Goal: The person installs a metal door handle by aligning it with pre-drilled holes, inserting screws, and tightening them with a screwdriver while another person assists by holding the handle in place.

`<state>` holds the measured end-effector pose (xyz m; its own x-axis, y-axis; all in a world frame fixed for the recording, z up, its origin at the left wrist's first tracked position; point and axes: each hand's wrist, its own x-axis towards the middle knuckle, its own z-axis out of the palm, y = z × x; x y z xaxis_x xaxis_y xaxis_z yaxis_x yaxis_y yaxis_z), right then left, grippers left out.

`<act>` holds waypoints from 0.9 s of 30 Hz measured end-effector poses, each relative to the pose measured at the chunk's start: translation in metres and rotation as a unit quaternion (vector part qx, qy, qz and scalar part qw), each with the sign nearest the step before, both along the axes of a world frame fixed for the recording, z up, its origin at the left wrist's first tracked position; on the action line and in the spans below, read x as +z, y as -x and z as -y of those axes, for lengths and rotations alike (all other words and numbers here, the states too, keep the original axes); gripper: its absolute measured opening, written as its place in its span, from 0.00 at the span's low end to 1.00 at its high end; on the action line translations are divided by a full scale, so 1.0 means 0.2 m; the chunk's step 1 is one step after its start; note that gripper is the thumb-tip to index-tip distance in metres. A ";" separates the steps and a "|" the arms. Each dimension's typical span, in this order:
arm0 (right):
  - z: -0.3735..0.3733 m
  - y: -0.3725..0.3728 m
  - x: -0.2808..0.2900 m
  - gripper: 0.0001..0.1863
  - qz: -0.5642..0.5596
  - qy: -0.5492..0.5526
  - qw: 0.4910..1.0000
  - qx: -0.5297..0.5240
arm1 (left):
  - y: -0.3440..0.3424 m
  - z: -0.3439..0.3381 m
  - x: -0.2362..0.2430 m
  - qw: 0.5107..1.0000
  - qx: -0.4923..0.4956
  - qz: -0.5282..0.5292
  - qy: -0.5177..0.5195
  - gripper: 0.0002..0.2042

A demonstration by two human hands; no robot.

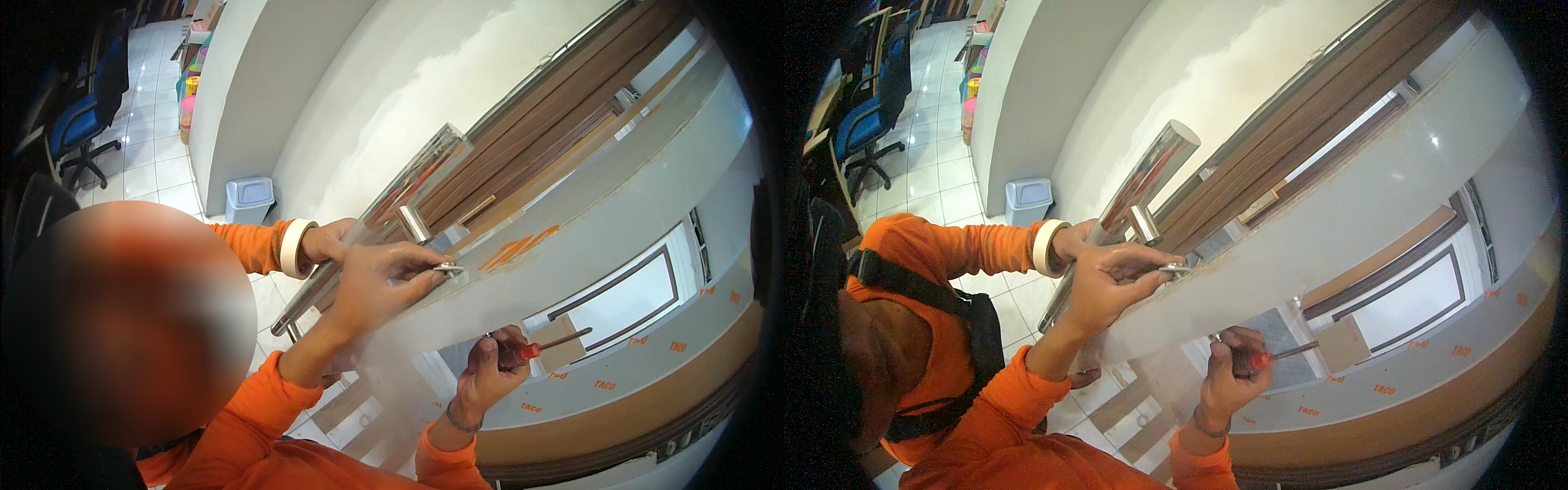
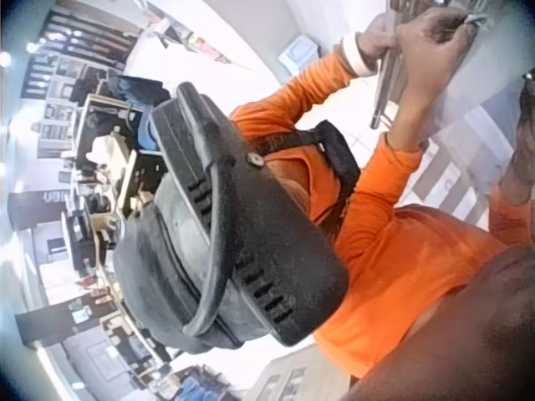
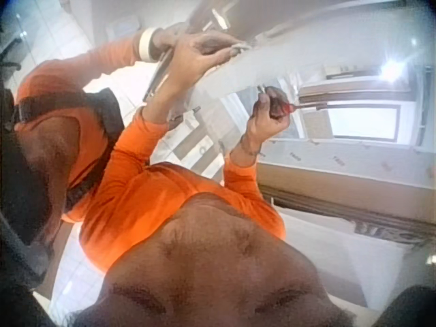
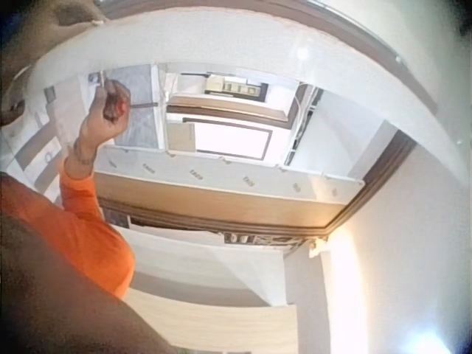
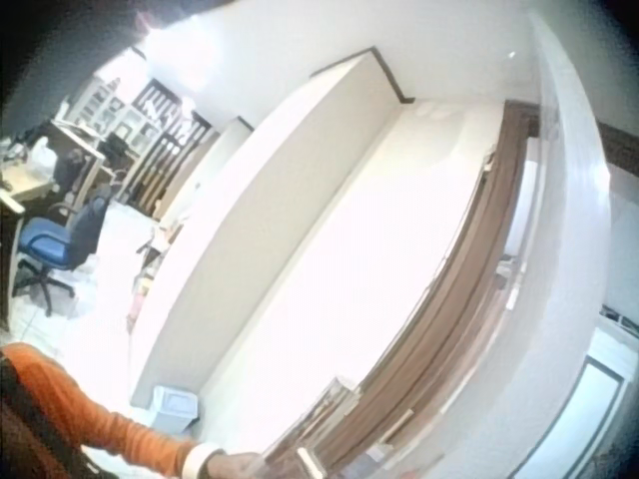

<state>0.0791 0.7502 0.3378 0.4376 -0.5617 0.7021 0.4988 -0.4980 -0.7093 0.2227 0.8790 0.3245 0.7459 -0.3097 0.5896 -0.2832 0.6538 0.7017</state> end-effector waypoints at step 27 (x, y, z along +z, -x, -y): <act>0.06 0.11 -0.14 0.32 0.042 -0.081 0.995 -0.029 | 0.02 -0.01 -0.03 0.999 -0.014 0.031 0.026 0.13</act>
<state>0.0572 0.7389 0.3102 0.3448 -0.6932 0.6329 0.5341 -0.4096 -0.7396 0.2195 0.8815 0.3178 0.6984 -0.2989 0.6503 -0.3057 0.6970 0.6487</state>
